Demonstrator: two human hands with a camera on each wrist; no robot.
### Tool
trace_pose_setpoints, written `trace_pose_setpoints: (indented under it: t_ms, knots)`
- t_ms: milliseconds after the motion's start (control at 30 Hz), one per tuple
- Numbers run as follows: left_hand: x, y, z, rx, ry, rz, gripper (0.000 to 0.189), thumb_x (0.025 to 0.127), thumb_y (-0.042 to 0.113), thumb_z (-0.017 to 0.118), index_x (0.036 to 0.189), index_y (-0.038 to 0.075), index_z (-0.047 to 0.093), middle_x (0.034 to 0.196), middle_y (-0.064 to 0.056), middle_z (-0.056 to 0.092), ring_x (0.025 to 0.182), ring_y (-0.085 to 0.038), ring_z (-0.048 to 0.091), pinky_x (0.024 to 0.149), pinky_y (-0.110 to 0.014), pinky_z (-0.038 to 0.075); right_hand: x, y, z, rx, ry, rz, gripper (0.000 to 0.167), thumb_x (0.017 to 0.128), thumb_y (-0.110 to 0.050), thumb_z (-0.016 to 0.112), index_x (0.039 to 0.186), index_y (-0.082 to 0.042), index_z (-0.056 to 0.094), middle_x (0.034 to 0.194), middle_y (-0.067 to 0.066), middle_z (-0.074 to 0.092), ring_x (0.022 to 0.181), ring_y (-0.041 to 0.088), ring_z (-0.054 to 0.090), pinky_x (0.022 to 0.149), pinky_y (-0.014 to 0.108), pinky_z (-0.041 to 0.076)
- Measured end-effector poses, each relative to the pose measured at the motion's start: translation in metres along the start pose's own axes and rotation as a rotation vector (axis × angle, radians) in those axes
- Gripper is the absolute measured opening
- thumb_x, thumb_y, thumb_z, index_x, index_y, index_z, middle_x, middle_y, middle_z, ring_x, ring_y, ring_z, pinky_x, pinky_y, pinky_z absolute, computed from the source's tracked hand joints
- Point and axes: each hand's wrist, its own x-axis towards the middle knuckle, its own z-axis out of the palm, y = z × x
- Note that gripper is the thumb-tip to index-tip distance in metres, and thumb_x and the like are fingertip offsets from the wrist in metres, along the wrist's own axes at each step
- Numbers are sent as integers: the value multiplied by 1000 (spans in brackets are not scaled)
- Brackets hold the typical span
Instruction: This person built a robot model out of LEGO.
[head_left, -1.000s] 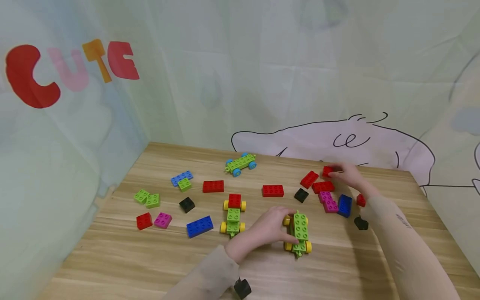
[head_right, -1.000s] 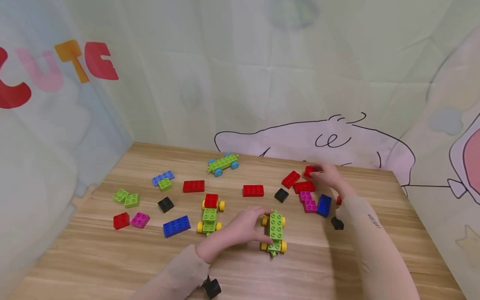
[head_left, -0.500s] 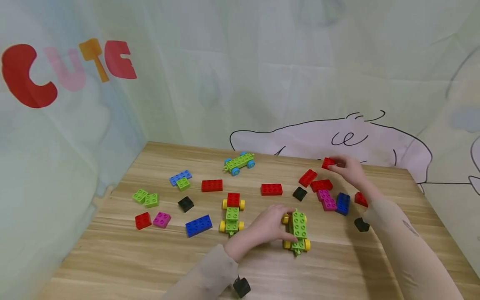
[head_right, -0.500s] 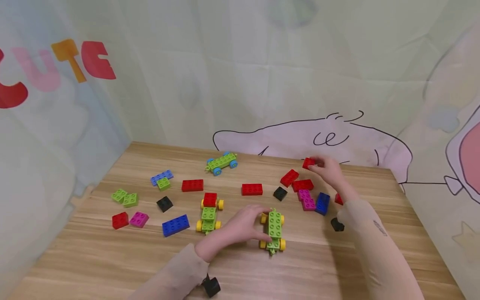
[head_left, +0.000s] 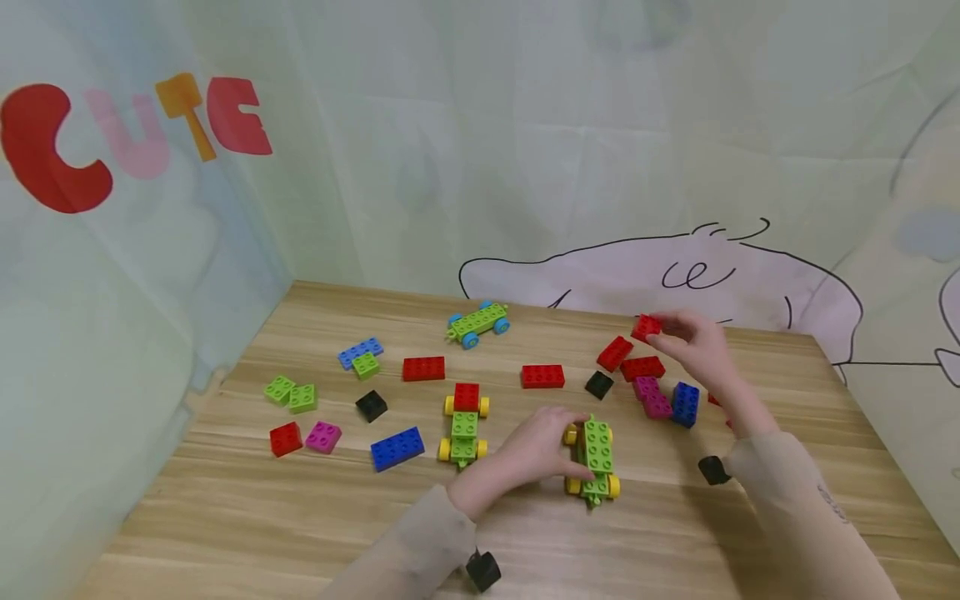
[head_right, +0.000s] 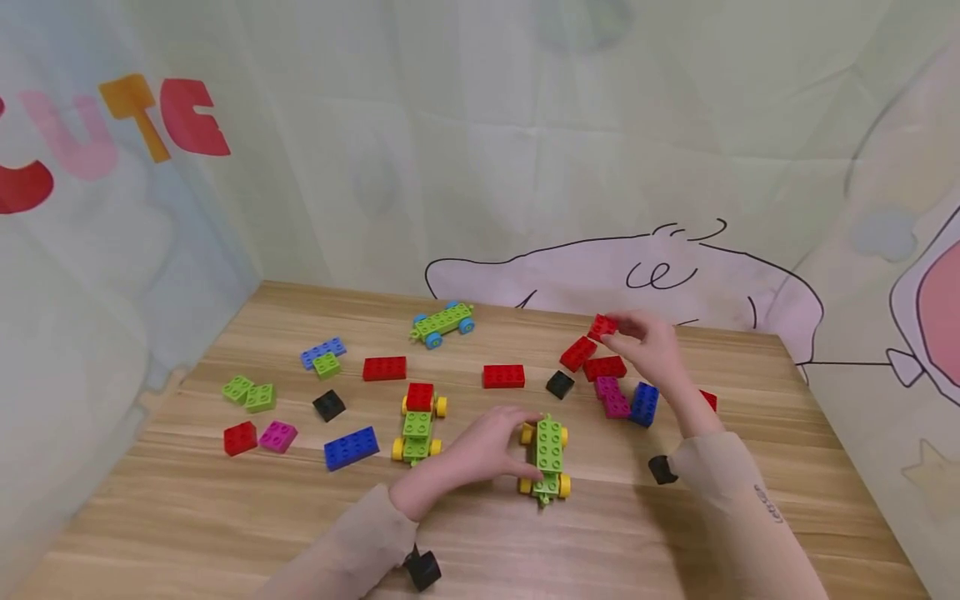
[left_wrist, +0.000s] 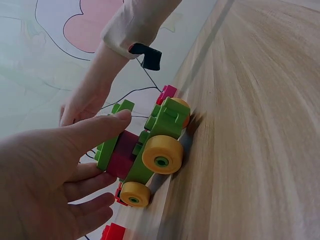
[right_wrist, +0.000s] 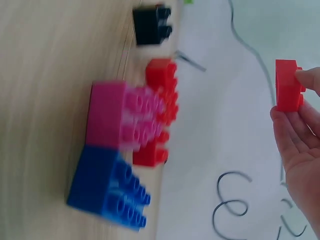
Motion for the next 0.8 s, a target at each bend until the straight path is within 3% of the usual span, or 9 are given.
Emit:
trace_pose_setpoints:
  t_ms: [167,267,333,500,800]
  knots:
    - [0,0,0,-2,2,-1,78,72,40,86,138,11,55,140,-5,57,130,-25,50,109,-39,42,-14,-14,10,41,19,-63,36,93,-16,68,124,1,63,119,20,66,101,-1,60,86,6,44]
    - [0,0,0,-5,6,3,79,71,40,87,138,11,55,140,-5,57,130,-25,50,109,-38,43,-21,-21,17,59,14,-120,33,90,-8,69,121,4,64,115,21,67,96,-15,54,85,5,45]
    - [0,0,0,-10,8,8,80,71,40,87,138,11,54,140,-5,56,130,-25,50,109,-38,43,-25,-25,21,51,6,-153,32,88,-6,71,118,4,65,112,21,68,94,-18,53,85,8,48]
    - [0,0,0,-10,15,12,80,72,41,86,138,9,53,141,-5,55,131,-24,50,110,-38,42,-35,-33,29,60,-37,-185,30,86,-4,73,116,1,67,110,17,71,94,-11,59,84,17,53]
    - [-3,1,-4,-55,28,-8,80,78,43,81,143,10,48,143,-5,53,132,-24,48,109,-42,42,-53,-38,37,67,-121,-154,30,87,-9,73,116,-3,68,111,12,71,101,20,67,86,22,53]
